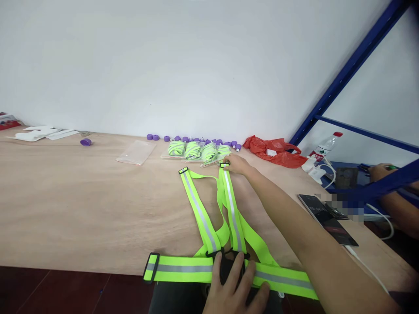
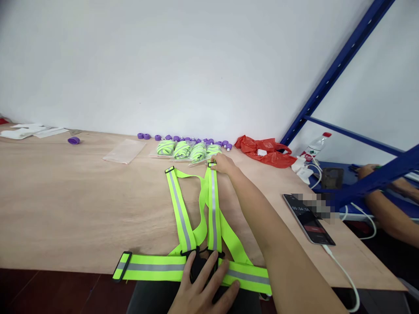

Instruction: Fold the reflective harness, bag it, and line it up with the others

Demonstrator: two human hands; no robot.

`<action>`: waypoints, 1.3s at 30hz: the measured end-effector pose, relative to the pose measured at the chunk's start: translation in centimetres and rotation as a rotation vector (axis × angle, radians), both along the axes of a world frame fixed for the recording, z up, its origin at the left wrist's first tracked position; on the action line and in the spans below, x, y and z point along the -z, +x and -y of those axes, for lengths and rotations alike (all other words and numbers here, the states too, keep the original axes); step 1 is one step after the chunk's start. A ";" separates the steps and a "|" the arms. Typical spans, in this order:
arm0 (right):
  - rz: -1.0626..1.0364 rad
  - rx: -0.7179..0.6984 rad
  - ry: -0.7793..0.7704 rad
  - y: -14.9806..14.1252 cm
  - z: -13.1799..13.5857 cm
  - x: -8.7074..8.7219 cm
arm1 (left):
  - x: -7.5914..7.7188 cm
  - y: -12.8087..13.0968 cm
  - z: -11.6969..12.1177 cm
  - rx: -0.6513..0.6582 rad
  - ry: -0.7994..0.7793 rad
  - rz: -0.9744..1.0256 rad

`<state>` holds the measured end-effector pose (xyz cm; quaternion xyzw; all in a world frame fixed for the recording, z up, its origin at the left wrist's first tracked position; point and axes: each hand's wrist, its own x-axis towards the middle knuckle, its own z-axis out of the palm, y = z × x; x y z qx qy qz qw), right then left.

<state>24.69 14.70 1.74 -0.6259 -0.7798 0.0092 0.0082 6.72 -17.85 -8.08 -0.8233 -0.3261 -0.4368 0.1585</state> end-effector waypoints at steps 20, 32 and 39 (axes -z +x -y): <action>0.132 -0.057 -0.111 -2.6 0.2 -2.9 | -0.8 0.8 -0.2 -0.019 0.003 0.099; 0.169 -0.455 -0.110 -15.9 0.8 -4.0 | -2.9 0.6 0.4 -0.040 -0.102 0.137; 0.252 -0.494 -0.139 -17.6 0.7 -3.6 | -3.3 -2.6 0.6 0.030 -0.282 -0.085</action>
